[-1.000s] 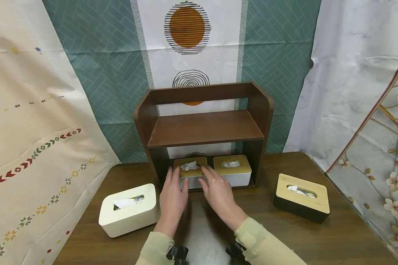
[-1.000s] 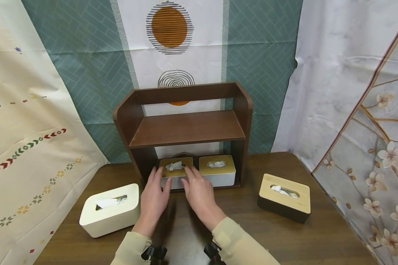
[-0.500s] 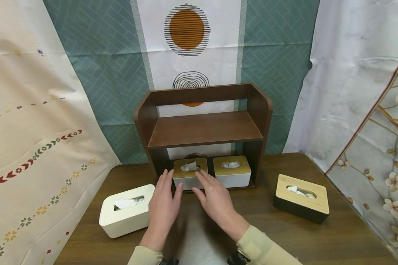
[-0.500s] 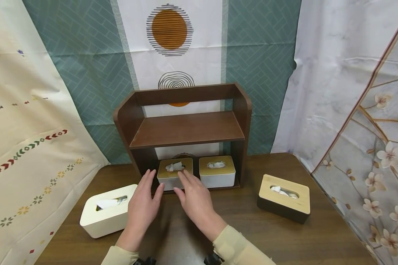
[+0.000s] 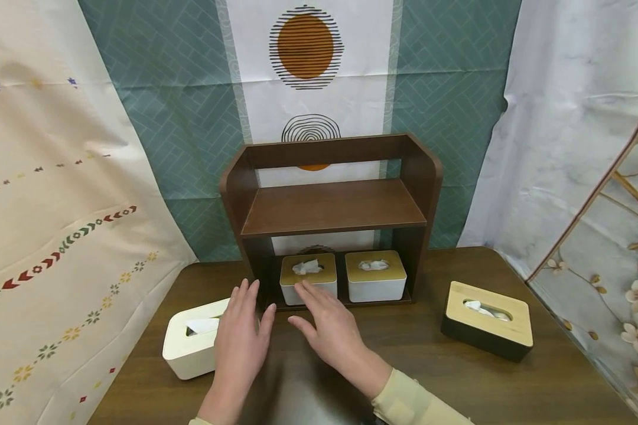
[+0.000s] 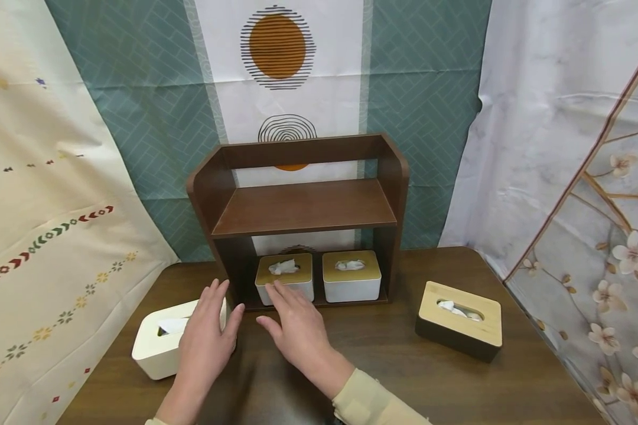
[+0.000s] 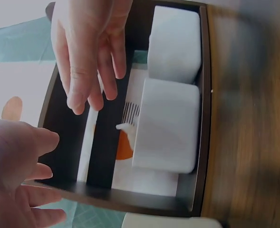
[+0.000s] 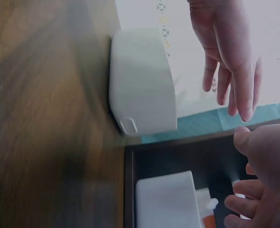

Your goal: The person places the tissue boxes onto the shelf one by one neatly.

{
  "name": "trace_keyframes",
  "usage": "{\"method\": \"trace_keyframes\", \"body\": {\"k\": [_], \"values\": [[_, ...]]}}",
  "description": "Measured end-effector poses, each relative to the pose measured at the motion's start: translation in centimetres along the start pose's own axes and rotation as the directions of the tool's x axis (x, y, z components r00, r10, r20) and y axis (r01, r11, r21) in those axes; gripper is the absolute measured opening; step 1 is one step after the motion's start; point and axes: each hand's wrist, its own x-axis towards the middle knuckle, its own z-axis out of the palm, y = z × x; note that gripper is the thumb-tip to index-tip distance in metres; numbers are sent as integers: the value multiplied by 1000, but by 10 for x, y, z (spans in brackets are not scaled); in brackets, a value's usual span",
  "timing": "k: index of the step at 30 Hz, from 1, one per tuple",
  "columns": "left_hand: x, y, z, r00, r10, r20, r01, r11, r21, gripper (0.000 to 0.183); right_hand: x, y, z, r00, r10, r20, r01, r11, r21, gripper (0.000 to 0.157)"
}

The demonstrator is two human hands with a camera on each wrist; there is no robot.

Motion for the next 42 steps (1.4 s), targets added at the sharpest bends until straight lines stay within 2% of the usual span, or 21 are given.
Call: {"method": "trace_keyframes", "body": {"k": [6, 9, 16, 24, 30, 36, 42], "values": [[-7, -13, -13, 998, 28, -52, -28, 1000, 9, 61, 1, -10, 7, 999, -27, 21, 26, 999, 30, 68], [-11, -22, -19, 998, 21, -63, -20, 1000, 17, 61, 1, -16, 11, 999, -30, 42, 28, 999, 41, 69], [-20, -40, -35, 997, -70, -39, 71, 997, 18, 62, 2, -27, 20, 994, -34, 103, 29, 998, 56, 69], [-26, -60, -46, 994, -95, -49, 97, 995, 39, 64, 2, -37, 31, 991, -52, 127, 46, 998, 50, 68], [-30, -78, -56, 989, -137, -52, 140, 989, 53, 65, 3, -43, 40, 987, -54, 151, 50, 998, 31, 69], [-35, -94, -65, 975, -222, -20, 223, 973, 64, 66, 4, -48, 47, 982, -56, 182, 53, 998, 22, 69], [-38, -105, -67, 959, -282, 28, 280, 958, 59, 68, 3, -50, 54, 979, -53, 196, 49, 998, 29, 69]]}}
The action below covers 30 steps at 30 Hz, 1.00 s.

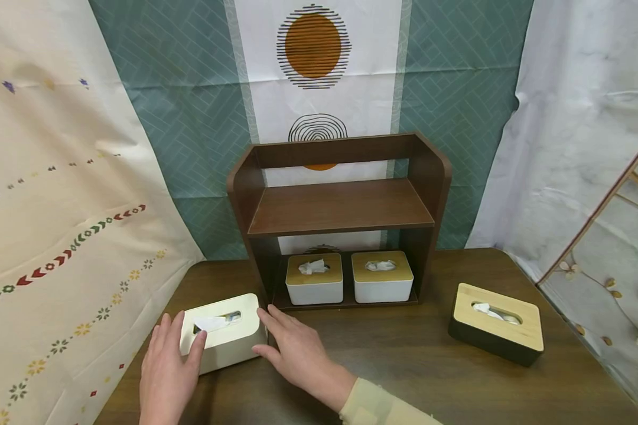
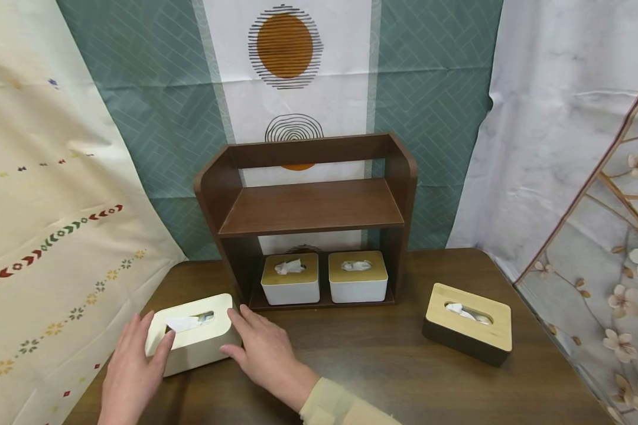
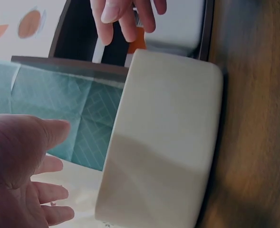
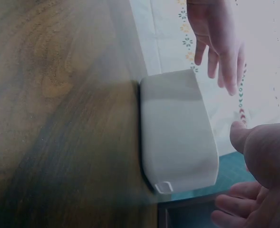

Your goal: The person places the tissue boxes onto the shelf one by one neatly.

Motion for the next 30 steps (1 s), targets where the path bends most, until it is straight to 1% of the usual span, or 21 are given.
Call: {"method": "trace_keyframes", "body": {"k": [5, 12, 19, 26, 30], "values": [[-2, -10, 1, 999, -33, 37, 34, 999, -11, 72, 1, -1, 6, 1000, 9, 5, -9, 1000, -9, 68], [0, -20, -1, 990, -92, 107, 95, 995, -20, 78, 1, -2, 12, 999, 27, 29, -27, 1000, 0, 69], [1, -27, 1, 984, -113, 138, 118, 993, -27, 77, 2, -1, 16, 997, 47, 65, -48, 999, 4, 67], [2, -31, 2, 971, -140, 193, 146, 989, -16, 79, 3, -1, 19, 993, 65, 103, -69, 997, 31, 65], [4, -36, 1, 958, -150, 246, 156, 988, -7, 83, 4, -1, 22, 992, 75, 105, -78, 997, 26, 65]]}}
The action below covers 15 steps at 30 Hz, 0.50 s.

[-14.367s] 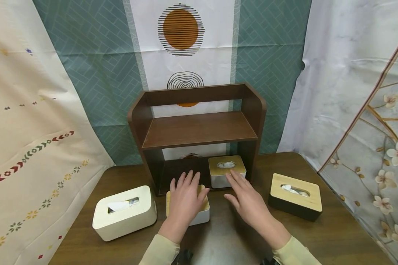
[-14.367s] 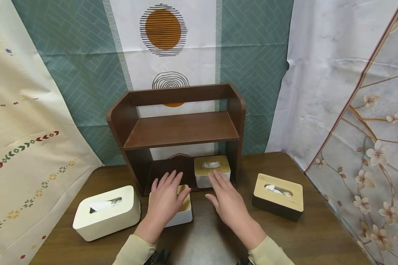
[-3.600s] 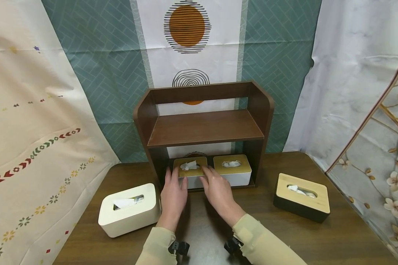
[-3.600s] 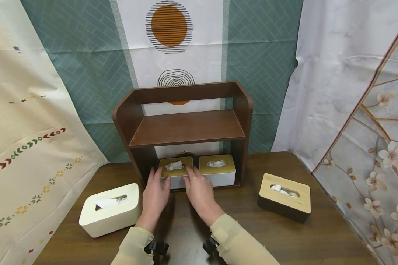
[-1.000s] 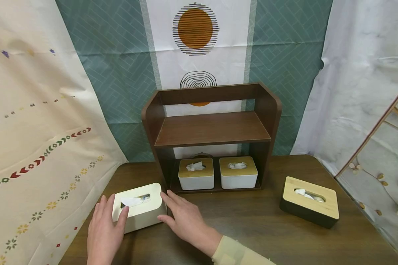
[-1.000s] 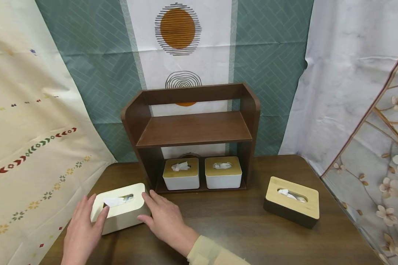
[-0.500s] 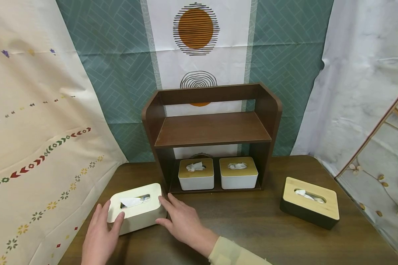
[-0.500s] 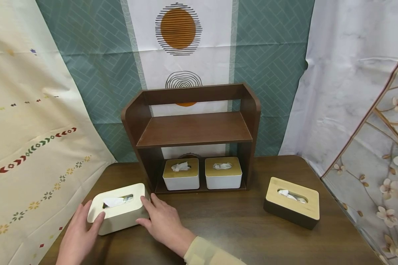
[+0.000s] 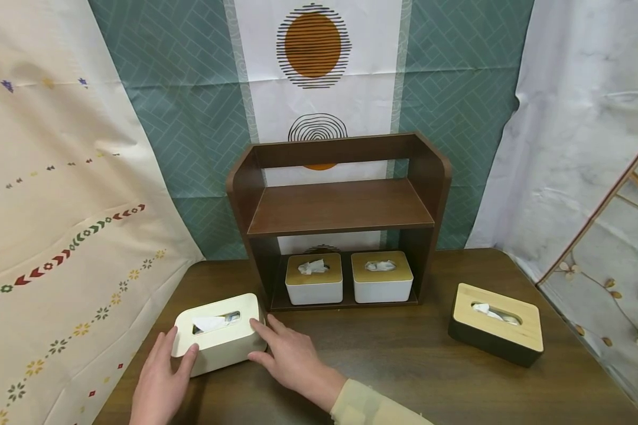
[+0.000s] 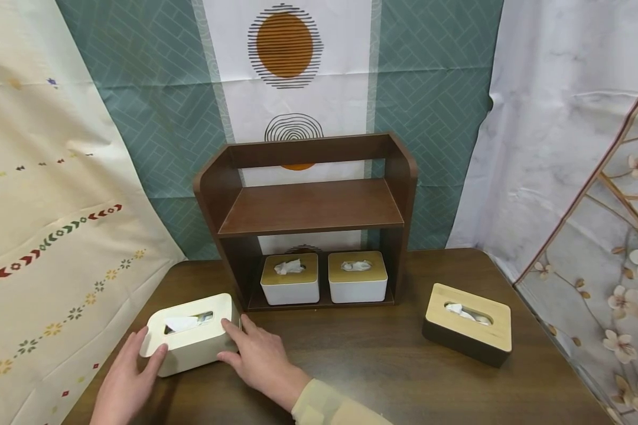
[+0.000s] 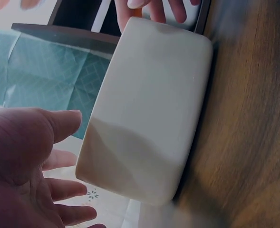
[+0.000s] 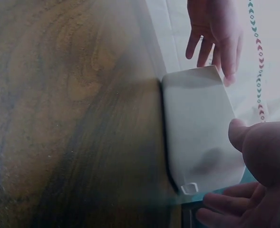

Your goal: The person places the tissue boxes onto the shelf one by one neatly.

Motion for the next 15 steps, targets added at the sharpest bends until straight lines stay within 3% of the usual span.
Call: {"method": "trace_keyframes", "body": {"k": [8, 15], "values": [[4, -8, 0, 995, -29, 91, 26, 999, 28, 89, 2, 0, 5, 1000, -10, -29, 9, 1000, -16, 65], [6, -13, 3, 990, -79, 113, 76, 996, 36, 97, 3, -1, 8, 999, -24, -48, 23, 1000, -15, 64]]}}
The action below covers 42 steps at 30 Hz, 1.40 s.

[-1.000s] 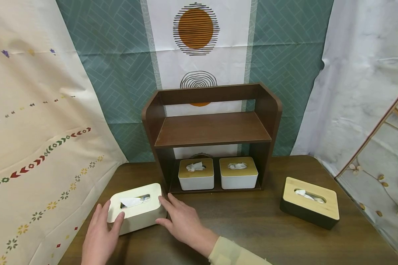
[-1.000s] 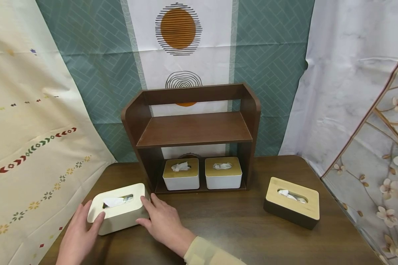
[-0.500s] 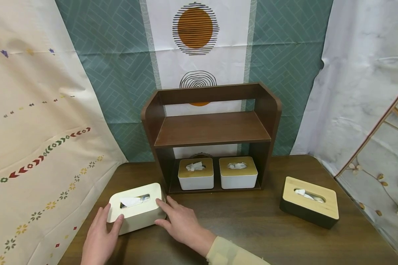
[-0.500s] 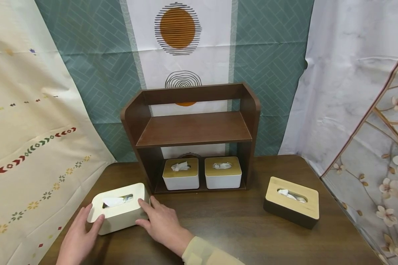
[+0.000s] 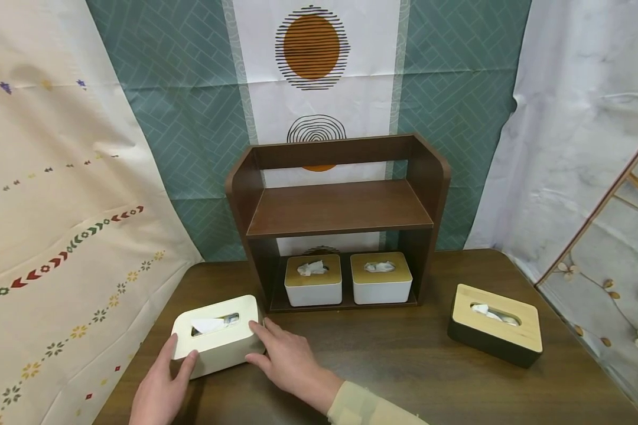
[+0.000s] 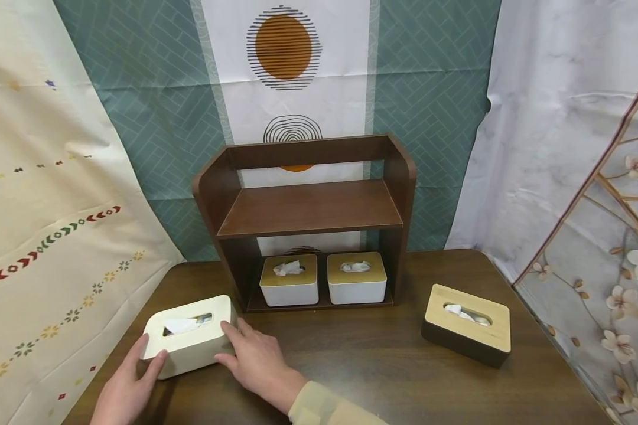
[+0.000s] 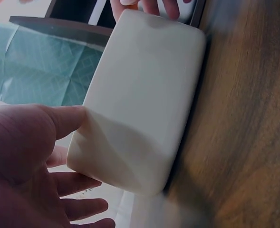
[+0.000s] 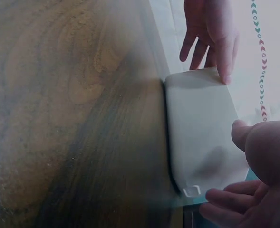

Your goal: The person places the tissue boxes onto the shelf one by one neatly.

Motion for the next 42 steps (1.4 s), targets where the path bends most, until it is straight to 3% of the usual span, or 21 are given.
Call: {"method": "trace_keyframes", "body": {"k": [21, 31, 42], "values": [[-2, -5, 1, 1000, 12, -24, -12, 1000, 15, 94, 9, -2, 7, 992, -81, -101, 81, 997, -5, 51], [-4, -5, 1, 998, 28, -53, -28, 1000, 5, 93, 9, -1, 13, 986, -60, -156, 59, 998, -11, 43], [-8, -3, 1, 997, 16, -69, -16, 1000, 1, 92, 8, 3, 15, 973, -85, -212, 87, 996, -3, 46]]}}
